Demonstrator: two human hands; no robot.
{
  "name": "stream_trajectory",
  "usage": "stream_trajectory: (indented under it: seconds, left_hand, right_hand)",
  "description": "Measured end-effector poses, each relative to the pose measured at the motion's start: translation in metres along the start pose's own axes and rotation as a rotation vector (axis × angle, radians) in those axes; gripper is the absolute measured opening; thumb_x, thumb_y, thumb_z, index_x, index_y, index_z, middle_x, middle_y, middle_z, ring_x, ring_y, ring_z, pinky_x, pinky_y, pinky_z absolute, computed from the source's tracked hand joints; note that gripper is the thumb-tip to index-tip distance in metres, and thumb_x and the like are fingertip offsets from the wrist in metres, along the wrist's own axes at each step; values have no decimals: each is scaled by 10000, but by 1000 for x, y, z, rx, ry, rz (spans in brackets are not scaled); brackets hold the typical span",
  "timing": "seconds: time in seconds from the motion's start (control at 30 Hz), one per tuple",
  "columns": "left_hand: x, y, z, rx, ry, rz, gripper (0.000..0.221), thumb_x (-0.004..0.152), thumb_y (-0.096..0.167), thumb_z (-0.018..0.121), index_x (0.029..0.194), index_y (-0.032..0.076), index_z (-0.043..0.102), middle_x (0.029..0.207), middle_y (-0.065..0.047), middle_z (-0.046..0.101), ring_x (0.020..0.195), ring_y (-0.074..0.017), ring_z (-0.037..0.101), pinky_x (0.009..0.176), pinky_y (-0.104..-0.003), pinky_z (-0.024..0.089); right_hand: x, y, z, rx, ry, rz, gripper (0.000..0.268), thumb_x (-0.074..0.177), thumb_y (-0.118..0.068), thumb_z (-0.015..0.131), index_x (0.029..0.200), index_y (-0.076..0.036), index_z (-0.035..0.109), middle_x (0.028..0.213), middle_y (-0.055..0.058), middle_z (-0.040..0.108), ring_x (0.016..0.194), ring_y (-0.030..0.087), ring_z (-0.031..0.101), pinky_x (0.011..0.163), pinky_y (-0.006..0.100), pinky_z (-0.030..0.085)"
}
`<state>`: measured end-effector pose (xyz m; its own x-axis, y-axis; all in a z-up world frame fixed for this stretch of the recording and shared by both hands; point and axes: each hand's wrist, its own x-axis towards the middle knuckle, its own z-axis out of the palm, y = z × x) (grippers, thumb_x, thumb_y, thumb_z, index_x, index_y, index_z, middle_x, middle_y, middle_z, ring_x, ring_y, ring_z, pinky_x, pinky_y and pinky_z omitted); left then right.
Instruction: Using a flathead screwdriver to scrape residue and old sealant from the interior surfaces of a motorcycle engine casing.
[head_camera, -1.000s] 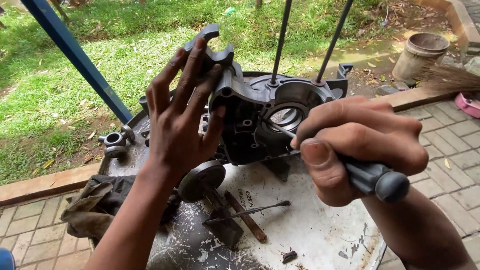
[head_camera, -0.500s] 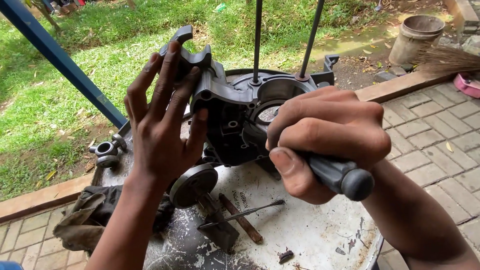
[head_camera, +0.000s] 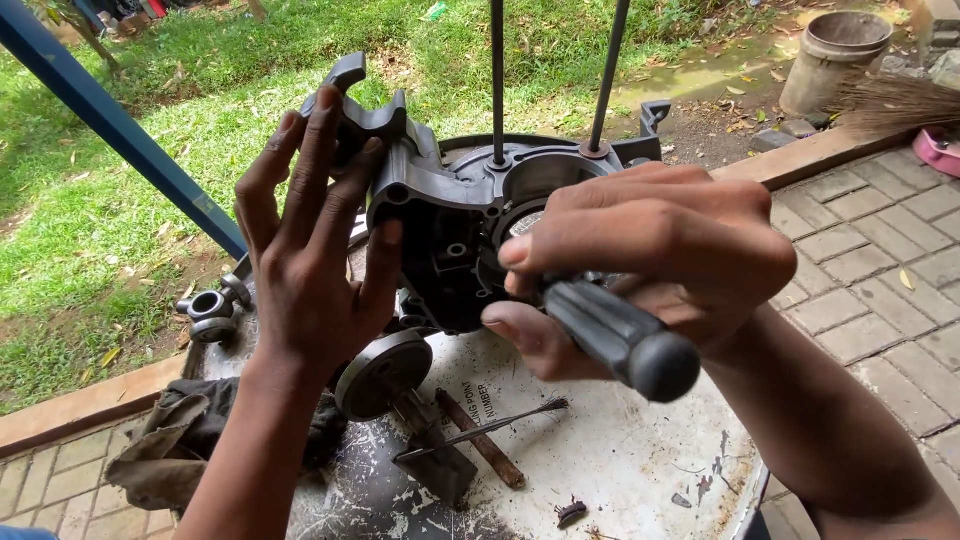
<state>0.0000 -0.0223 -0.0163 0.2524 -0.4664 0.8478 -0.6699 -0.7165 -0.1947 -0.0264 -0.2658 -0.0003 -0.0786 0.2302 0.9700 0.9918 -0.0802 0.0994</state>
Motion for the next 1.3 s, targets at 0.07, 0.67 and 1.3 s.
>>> stream_trajectory:
  seconds: [0.07,0.67,1.3]
  left_hand:
    - [0,0,0,3,-2,-9,419,1128,219,491,1429,-31,642,1597,-234,406,1486,-421,361,1252,-563,392]
    - [1,1,1,-3,-1,-7,426,1140,230,462,1416,-37,646,1599,-234,396,1491,-415,353,1255,-554,388]
    - [1,0,-2,7,-5,-2,418,1131,224,468,1414,-22,650,1593,-246,408,1475,-446,384,1227,-558,394]
  right_hand:
    - [-6,6,-1,-3,41,-8,326,818,-119,867,970,18,615,790,161,753,591,220,791,481,279,619]
    - [10,-11,-1,27,-69,113,158,842,65,575,994,99,602,913,185,714,650,267,770,626,349,579]
    - [19,-20,5,31,-90,41,49,831,73,517,798,79,552,643,154,517,517,271,473,573,373,487]
